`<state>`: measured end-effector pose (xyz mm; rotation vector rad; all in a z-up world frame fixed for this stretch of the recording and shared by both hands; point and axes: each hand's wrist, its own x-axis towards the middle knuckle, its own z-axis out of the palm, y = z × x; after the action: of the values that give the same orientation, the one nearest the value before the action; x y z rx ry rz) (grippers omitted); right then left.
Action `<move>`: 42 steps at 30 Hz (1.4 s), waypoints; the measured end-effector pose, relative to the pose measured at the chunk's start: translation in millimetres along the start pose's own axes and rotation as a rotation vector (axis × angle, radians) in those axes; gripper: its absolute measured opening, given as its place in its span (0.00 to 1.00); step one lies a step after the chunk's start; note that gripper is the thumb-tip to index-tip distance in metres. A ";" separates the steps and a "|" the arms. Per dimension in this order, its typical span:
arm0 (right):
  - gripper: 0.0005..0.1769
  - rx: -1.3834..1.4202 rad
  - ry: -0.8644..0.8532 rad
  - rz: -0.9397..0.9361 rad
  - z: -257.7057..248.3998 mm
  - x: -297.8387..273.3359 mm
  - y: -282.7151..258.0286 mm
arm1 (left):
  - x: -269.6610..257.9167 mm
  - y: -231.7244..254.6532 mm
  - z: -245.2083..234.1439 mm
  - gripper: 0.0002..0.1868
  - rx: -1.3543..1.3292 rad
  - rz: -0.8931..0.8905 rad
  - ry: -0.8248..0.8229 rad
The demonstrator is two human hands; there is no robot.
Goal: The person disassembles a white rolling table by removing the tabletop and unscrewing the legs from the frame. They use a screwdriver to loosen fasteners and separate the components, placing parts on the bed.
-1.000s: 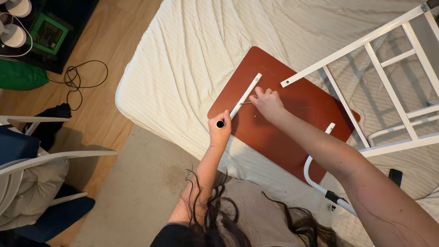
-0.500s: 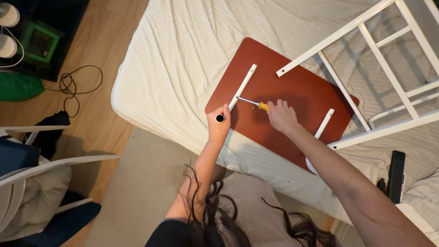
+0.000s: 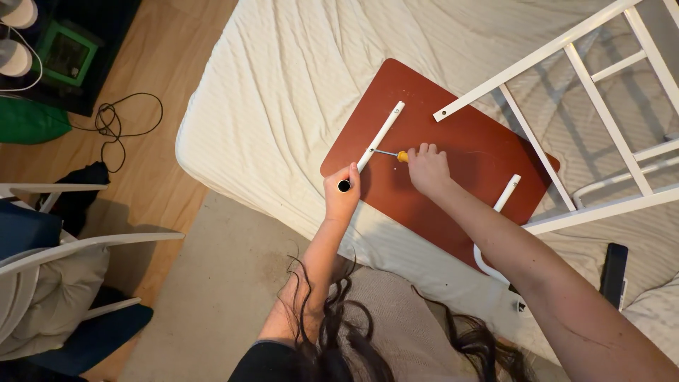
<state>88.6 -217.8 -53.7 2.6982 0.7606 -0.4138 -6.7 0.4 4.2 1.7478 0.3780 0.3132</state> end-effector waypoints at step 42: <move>0.27 0.490 -0.169 0.216 80.1 -10.4 70.6 | 7.2 16.5 13.4 0.20 0.061 0.010 0.064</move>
<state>103.2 -309.1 -108.1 3.0917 0.3451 -0.8556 6.7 -11.6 17.6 1.8034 0.4285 0.3685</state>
